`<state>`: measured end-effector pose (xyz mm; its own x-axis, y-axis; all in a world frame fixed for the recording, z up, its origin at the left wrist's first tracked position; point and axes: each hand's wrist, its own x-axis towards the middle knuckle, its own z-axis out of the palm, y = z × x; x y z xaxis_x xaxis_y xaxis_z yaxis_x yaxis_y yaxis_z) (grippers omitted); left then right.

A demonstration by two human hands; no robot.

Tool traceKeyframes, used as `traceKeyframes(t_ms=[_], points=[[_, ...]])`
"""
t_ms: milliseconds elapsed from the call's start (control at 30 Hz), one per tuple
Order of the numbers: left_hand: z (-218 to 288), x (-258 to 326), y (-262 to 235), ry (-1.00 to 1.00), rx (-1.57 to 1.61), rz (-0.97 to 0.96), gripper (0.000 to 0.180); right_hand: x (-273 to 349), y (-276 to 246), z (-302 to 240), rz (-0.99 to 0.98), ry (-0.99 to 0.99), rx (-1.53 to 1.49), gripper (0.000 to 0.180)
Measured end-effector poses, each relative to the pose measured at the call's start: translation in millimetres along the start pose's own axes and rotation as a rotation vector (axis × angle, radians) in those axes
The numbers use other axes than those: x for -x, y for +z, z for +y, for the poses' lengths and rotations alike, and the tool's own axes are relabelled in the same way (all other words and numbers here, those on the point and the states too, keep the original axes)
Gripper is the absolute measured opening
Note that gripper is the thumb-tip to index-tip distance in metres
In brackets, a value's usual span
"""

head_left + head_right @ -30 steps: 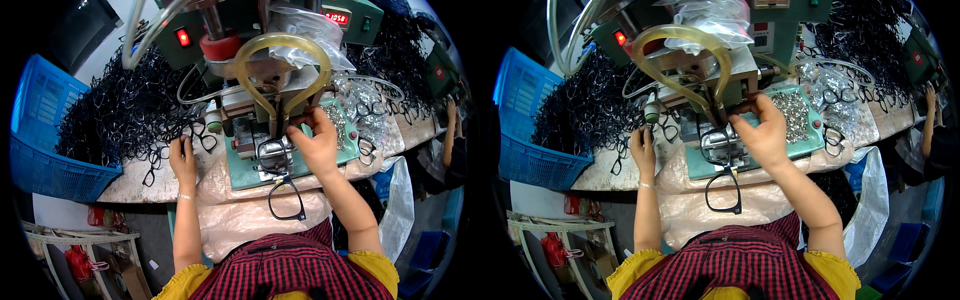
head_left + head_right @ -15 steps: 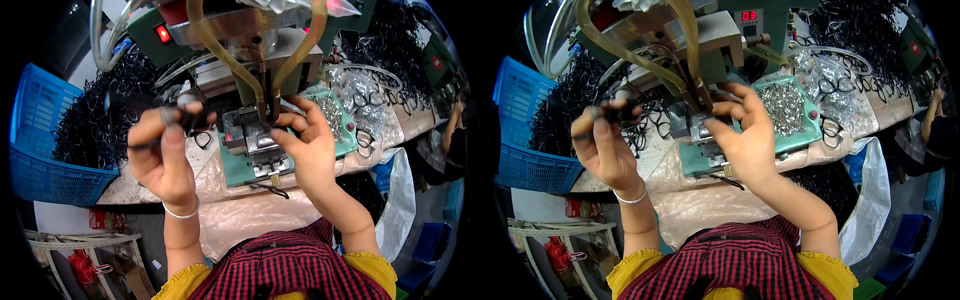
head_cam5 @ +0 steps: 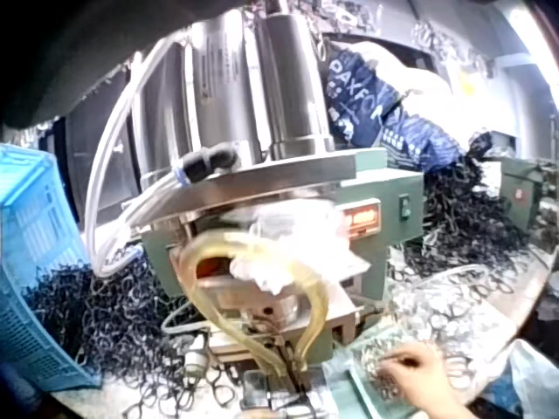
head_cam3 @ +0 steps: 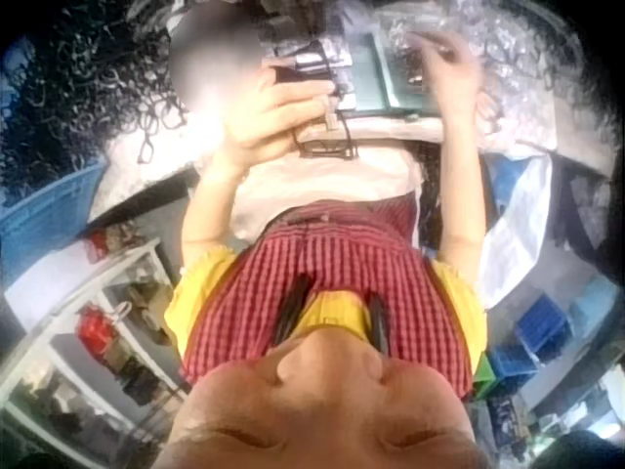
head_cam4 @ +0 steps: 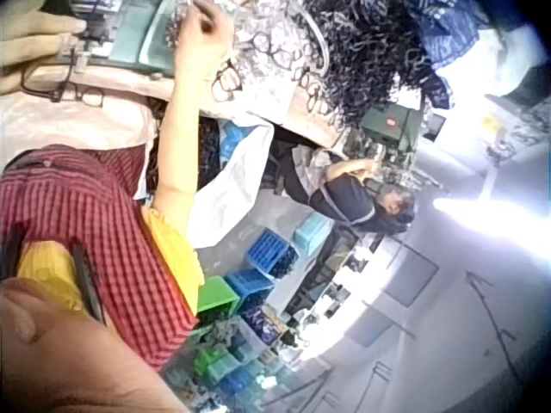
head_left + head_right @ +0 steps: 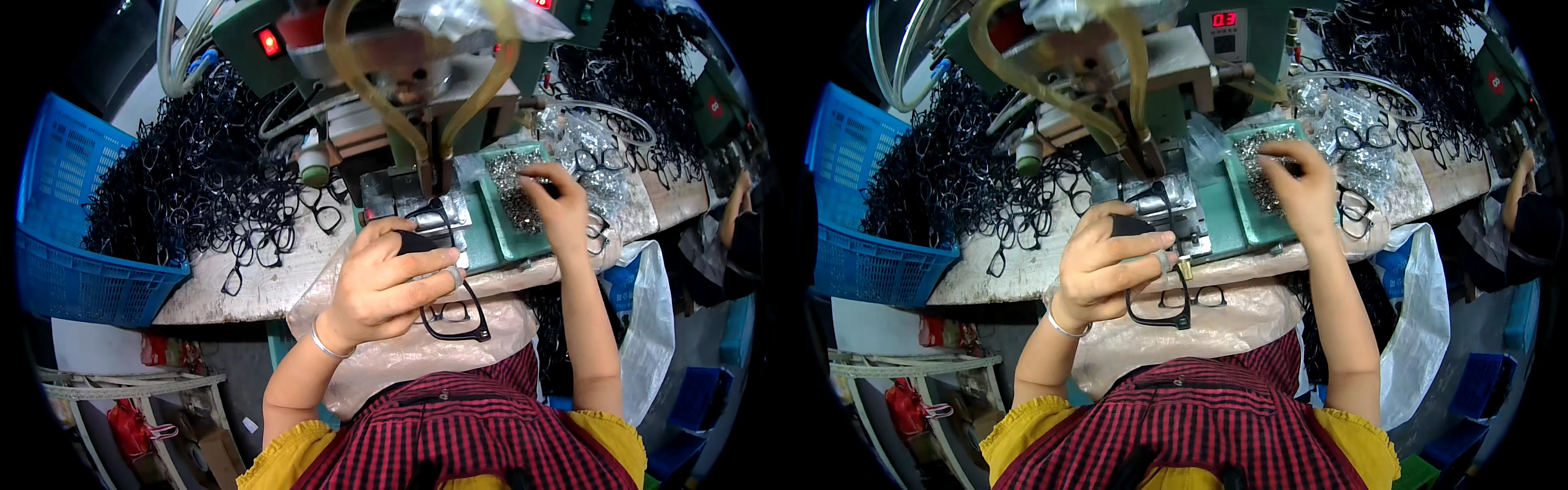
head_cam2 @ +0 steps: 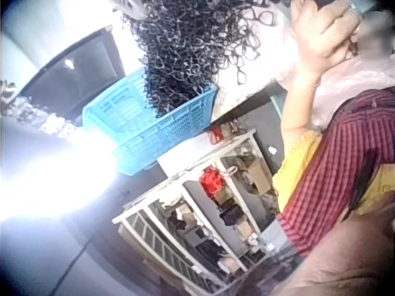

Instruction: The person repeatedly picks up black eyeglass frames and small metal screws, places each frame into a green press machine, and activates the press to attach the screws. Finished frames are set aside on the table. The process is repeated continuously with frames from a nearby pile.

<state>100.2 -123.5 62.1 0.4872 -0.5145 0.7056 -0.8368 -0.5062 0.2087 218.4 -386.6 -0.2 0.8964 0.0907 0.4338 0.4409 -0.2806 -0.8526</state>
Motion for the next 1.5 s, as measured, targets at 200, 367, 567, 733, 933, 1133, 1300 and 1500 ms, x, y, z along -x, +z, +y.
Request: traceKeyframes(t_ms=[200, 367, 567, 733, 933, 1133, 1300, 1500], points=[[26.2, 17.8, 5.7, -0.180, -0.088, -0.003, 0.026, -40.1, 63.6, -63.4, -0.484, 0.428, -0.524, 0.027], [28.6, 85.9, -21.4, -0.521, -0.361, 0.408, 0.039, -39.1, 75.3, -60.0, -0.433, 0.198, -0.532, 0.037], [-18.5, 145.7, -100.0, -0.946, -0.224, 0.896, 0.024, -38.3, 87.5, -37.1, -0.158, 0.275, -0.331, 0.011], [-30.7, 186.6, -167.0, -1.052, -0.740, 0.162, 0.020, -27.7, 41.1, -22.8, 0.092, 0.125, -0.223, 0.015], [-109.6, 269.9, -120.6, -1.421, -0.473, 0.161, 0.022, -5.7, 20.7, 4.8, 0.066, 0.151, 0.003, 0.013], [-129.4, 252.6, -59.1, -1.173, -0.219, 0.811, 0.016, 71.4, -45.9, 5.0, 0.213, 0.095, 0.296, 0.014], [-146.5, 169.0, -29.8, -0.982, -0.618, 0.312, 0.018, 53.1, -24.5, -41.3, -0.013, -0.032, 0.093, 0.015], [-131.0, 122.2, 3.0, -0.779, -0.626, 0.571, 0.016, 2.1, 56.6, -84.8, -0.042, -0.040, -0.268, 0.032]])
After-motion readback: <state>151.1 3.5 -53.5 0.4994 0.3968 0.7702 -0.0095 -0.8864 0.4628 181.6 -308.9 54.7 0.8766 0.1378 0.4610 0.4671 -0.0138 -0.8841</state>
